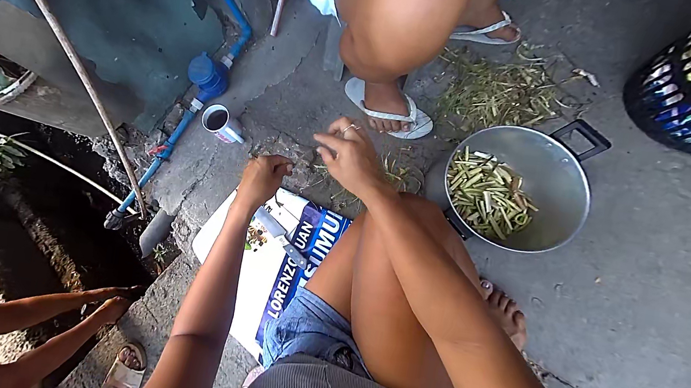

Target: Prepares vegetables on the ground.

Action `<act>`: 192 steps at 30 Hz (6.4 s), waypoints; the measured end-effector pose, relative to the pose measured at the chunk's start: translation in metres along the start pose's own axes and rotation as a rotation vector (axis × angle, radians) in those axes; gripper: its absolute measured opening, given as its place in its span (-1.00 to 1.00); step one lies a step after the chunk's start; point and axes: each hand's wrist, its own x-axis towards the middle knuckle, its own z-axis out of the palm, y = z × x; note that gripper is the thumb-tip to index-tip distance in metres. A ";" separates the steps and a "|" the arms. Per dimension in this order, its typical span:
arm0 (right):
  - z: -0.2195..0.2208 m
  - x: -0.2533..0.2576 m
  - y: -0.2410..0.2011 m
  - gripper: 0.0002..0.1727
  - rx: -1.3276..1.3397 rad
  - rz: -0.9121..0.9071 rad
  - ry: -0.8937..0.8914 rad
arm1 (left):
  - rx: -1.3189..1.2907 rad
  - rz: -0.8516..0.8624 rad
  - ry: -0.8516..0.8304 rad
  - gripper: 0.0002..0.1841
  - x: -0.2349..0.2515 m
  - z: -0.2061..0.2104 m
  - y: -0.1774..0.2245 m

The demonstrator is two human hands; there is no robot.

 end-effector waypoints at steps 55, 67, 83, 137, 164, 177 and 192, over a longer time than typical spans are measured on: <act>0.003 -0.003 -0.012 -0.87 1.205 0.575 0.123 | -0.205 0.376 0.505 -0.86 -0.017 0.037 0.013; -0.046 -0.008 0.045 -0.84 0.814 0.731 0.452 | -0.228 0.270 0.426 -0.86 -0.030 0.032 -0.010; -0.039 -0.015 -0.020 -0.80 0.427 0.275 0.015 | -0.242 0.363 0.475 -0.85 -0.022 0.030 0.005; -0.025 0.016 0.028 -0.62 -0.186 0.646 -0.207 | -0.800 0.203 0.797 -0.72 -0.029 0.002 -0.078; 0.023 -0.004 -0.001 -0.76 0.438 0.098 -0.020 | -0.374 0.252 0.445 -0.75 -0.010 0.039 -0.002; 0.020 -0.008 -0.007 -0.85 0.744 0.453 -0.163 | -0.017 0.297 0.620 -0.78 -0.006 0.058 0.000; 0.016 -0.008 -0.004 -0.89 0.725 0.531 -0.159 | 0.124 0.372 0.631 -0.80 -0.005 0.060 0.011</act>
